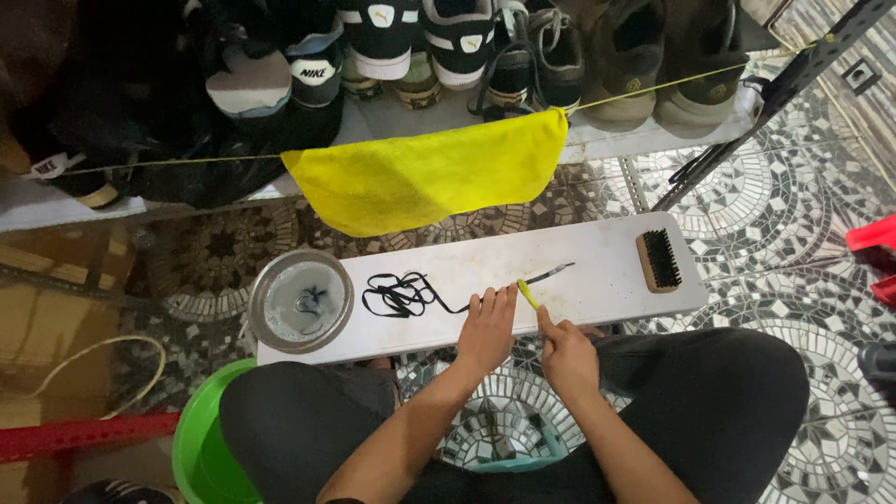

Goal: The person scrubs a black shoelace on a white board using a yellow toothbrush. They repeatedly dip the toothbrush into a metal bowl of soapy water to clean the lace.

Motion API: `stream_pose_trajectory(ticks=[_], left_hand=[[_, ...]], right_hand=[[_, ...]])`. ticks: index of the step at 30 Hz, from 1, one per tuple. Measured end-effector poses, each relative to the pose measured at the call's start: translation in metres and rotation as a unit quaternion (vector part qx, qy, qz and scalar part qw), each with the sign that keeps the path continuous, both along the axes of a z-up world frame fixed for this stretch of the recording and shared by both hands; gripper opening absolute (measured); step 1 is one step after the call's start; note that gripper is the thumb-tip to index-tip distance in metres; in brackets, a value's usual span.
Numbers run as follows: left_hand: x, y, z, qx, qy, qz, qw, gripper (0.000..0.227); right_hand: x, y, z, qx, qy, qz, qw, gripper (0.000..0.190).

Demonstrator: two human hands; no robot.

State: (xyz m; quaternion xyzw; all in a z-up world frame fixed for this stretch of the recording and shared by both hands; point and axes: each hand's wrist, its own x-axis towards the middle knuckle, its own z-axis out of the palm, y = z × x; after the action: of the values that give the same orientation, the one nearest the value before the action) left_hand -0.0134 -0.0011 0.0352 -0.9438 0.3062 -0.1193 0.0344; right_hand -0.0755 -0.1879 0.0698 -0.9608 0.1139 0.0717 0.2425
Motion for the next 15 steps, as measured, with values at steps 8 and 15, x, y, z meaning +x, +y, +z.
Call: stream_pose_trajectory(ticks=[8,15], left_hand=[[-0.002,0.000,0.002,-0.004,0.024,-0.001,1.000,0.115],[-0.001,0.001,0.007,0.013,-0.023,0.002,1.000,0.111]], right_hand=[[-0.003,0.006,0.002,-0.018,-0.009,0.013,1.000,0.066],[0.002,-0.004,0.000,0.031,-0.020,-0.019,0.999,0.063]])
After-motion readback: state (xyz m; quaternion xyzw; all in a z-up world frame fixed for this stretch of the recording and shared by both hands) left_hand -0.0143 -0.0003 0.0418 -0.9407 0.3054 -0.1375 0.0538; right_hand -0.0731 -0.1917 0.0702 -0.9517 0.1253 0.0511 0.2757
